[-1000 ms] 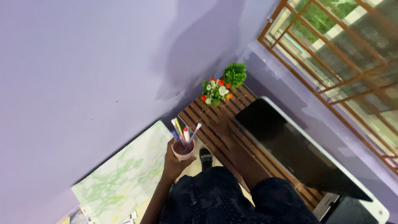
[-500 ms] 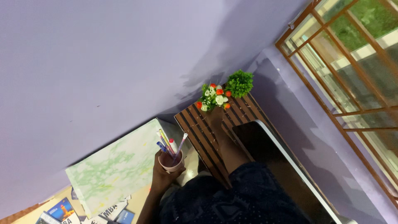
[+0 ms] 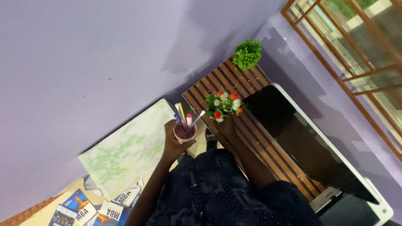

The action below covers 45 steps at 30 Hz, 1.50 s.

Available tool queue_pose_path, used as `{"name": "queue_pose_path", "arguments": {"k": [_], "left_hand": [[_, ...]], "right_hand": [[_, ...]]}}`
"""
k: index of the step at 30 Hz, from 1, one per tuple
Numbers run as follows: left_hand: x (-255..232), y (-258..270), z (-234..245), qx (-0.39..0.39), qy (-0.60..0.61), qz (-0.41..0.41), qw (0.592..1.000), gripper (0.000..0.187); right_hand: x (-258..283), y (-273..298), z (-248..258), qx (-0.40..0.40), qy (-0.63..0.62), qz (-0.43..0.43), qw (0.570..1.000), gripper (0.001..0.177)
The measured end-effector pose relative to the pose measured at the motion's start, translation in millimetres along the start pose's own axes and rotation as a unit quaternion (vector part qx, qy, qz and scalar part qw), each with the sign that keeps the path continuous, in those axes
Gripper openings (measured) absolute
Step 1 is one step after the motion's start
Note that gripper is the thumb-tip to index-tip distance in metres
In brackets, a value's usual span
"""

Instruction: The person wipes the surfaces of a computer monitor, a central processing unit, and a computer printer with a cloth before moving around the room to handle a small plant.

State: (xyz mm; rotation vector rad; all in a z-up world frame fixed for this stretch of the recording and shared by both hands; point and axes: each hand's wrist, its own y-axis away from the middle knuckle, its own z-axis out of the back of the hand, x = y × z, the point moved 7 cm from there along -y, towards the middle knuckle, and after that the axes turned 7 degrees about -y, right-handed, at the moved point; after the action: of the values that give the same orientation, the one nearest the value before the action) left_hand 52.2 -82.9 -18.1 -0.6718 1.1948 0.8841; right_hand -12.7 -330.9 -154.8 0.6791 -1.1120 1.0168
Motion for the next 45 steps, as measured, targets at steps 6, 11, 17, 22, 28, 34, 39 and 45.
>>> {"name": "queue_pose_path", "arguments": {"k": [6, 11, 17, 22, 28, 34, 39, 45], "left_hand": [[49, -17, -17, 0.029, -0.189, -0.031, 0.981, 0.100], [103, -33, -47, 0.086, -0.233, -0.049, 0.967, 0.103], [128, -56, -94, 0.143, -0.133, -0.162, 0.967, 0.100], [148, -67, -125, 0.173, -0.108, -0.173, 0.964, 0.102], [142, -67, -161, 0.206, -0.134, -0.193, 0.950, 0.087], [137, -62, -188, 0.218, -0.181, -0.188, 0.940, 0.074], [142, -71, -159, 0.172, -0.200, -0.250, 0.932, 0.058], [158, -149, -140, 0.111, -0.203, -0.135, 0.963, 0.056]], "right_hand": [[8, 74, 15, -0.016, 0.026, 0.015, 0.999, 0.056], [-7, 129, 27, -0.082, 0.059, 0.000, 0.995, 0.053], [-43, 182, 32, -0.178, 0.079, -0.062, 0.979, 0.054], [-37, 194, 38, -0.221, 0.178, 0.019, 0.959, 0.058], [-39, 180, 52, -0.233, 0.148, -0.016, 0.961, 0.071], [-38, 173, 65, -0.223, 0.241, -0.010, 0.944, 0.077], [-34, 182, 63, -0.221, 0.205, 0.014, 0.953, 0.074], [-49, 234, 79, -0.307, 0.156, -0.196, 0.918, 0.064]]}}
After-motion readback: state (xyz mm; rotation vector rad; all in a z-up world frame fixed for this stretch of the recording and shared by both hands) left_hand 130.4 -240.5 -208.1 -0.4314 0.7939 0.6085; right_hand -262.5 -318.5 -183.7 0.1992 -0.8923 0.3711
